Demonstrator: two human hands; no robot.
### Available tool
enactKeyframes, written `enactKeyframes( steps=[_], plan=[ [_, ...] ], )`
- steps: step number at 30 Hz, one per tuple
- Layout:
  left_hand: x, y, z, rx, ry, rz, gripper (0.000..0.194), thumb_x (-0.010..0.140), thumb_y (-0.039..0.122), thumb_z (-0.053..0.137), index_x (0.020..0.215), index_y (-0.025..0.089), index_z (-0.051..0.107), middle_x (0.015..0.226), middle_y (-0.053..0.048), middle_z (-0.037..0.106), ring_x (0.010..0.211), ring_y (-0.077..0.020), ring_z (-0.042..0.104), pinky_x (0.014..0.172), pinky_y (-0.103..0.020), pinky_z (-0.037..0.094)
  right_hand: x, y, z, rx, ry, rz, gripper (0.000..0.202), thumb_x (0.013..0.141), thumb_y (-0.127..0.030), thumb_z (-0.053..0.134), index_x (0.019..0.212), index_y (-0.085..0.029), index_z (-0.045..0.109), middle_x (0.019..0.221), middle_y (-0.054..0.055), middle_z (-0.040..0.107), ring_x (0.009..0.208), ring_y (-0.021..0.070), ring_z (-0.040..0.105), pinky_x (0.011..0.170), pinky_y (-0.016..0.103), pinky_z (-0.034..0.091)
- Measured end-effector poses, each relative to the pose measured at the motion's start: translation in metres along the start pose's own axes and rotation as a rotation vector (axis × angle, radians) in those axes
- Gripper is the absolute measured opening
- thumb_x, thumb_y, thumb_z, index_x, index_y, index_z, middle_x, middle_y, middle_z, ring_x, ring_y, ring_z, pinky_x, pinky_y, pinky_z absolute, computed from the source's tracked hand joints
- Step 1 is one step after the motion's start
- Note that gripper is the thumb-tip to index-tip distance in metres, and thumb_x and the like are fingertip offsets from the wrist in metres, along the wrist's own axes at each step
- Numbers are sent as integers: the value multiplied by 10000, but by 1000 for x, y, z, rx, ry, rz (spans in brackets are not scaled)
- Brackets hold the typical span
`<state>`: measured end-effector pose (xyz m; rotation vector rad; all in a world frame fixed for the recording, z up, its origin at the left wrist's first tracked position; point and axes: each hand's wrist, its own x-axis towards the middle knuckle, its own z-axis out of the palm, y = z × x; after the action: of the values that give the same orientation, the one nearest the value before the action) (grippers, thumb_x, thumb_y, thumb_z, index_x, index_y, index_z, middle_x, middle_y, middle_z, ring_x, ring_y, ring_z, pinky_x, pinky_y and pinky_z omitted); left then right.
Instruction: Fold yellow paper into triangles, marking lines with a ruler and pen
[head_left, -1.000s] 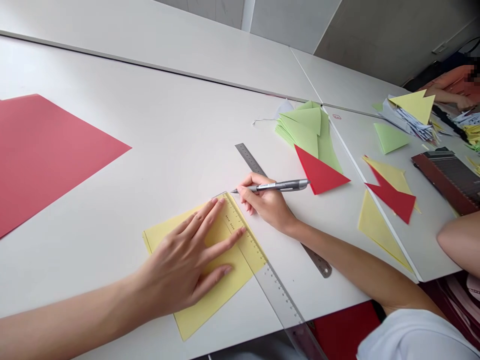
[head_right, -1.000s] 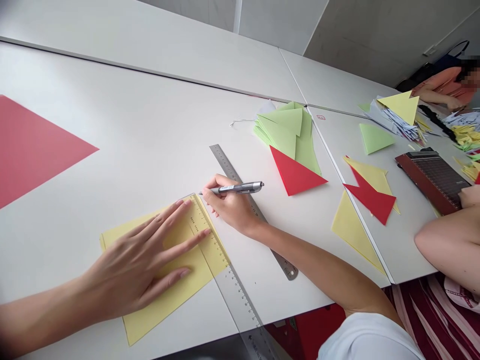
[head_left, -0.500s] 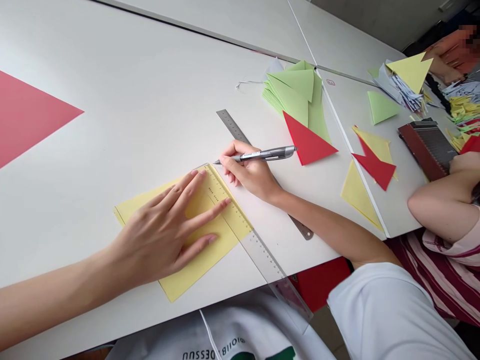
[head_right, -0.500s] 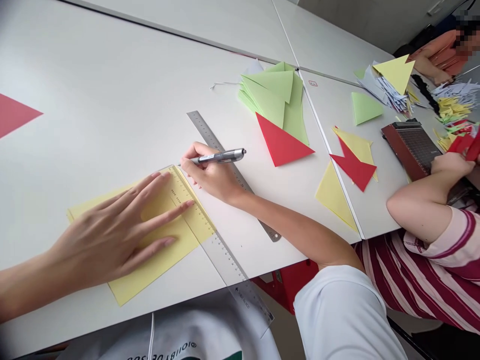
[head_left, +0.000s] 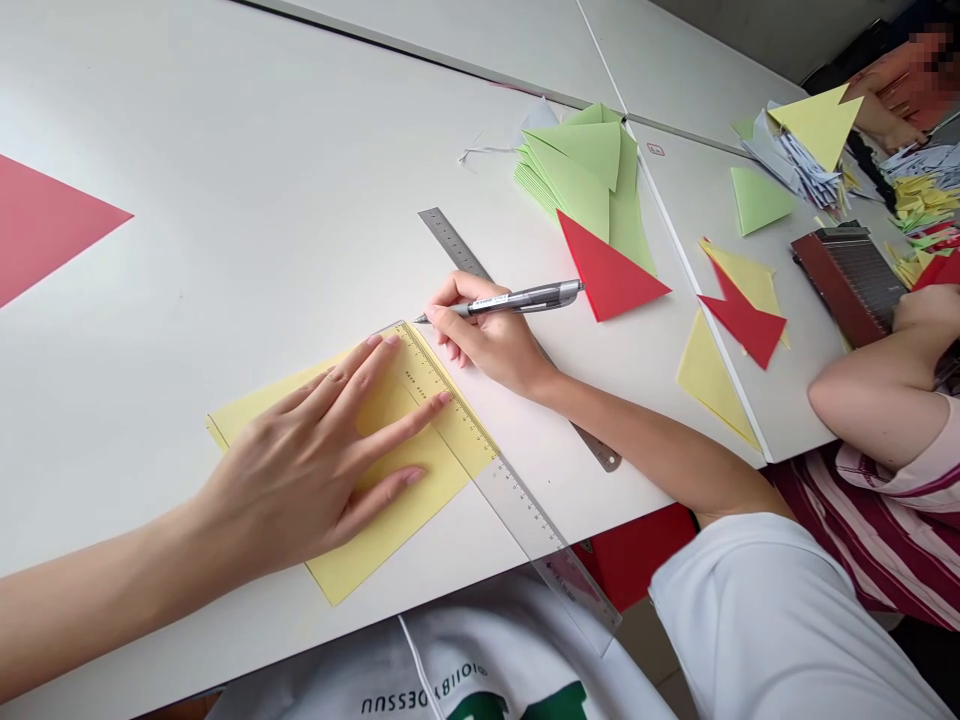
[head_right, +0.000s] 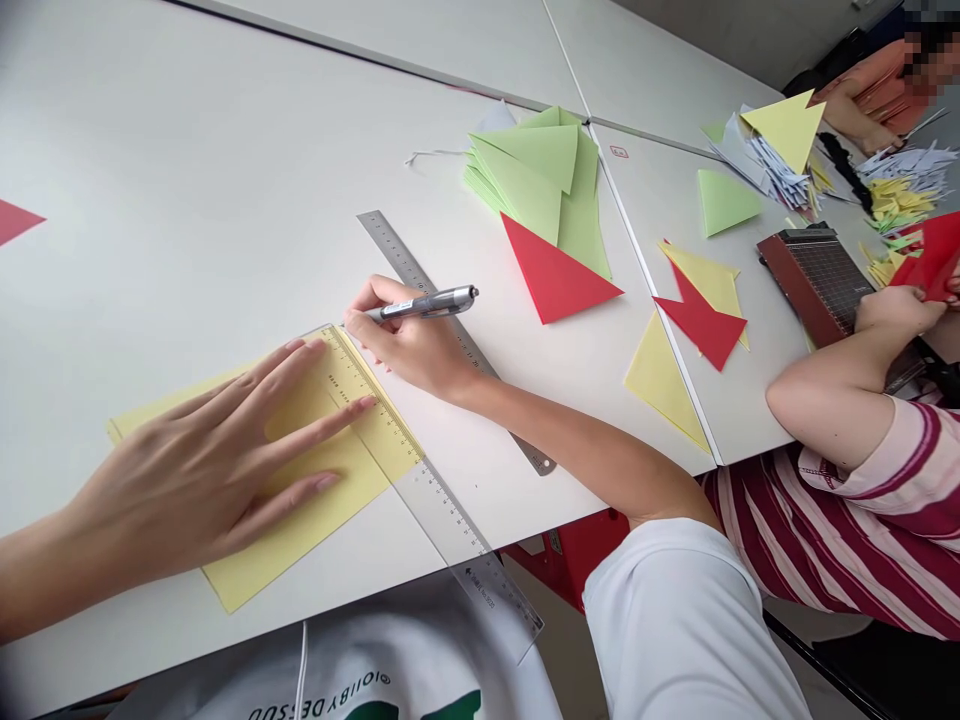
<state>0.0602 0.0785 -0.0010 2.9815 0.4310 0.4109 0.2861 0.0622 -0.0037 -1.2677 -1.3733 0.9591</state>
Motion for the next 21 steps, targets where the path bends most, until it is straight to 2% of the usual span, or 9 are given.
enactKeyframes(
  steps=[5,12,18,21],
  plan=[
    [0,0,0,5,-19,0,499,1016,460,290,1507,386,237,1639,-38,13,1442,-368,280,1117,-567,376,0,0,0,10,-10,-13,196,916,-273,544,747,-214,463,637,-55,505,518,70,524,481,191,432],
    [1,-1,0,20,11,0,523,998,494,297,1508,433,202,1636,-3,90,1445,-329,292,1120,-537,405,0,1,-1,-19,-22,27,244,928,-350,532,743,-222,437,634,-57,512,524,73,519,485,195,425],
    [-2,-1,2,70,3,28,535,996,498,277,1512,358,252,1624,-97,127,1443,-349,288,1087,-554,432,1,-1,0,-12,-14,21,231,926,-319,533,740,-217,442,635,-61,508,518,68,516,491,194,426],
    [-2,-2,1,73,-1,27,526,999,488,281,1508,356,262,1626,-90,123,1441,-356,290,1084,-555,434,1,-1,0,12,-13,0,226,920,-288,533,727,-214,443,635,-65,505,511,64,511,491,193,423]
  ],
)
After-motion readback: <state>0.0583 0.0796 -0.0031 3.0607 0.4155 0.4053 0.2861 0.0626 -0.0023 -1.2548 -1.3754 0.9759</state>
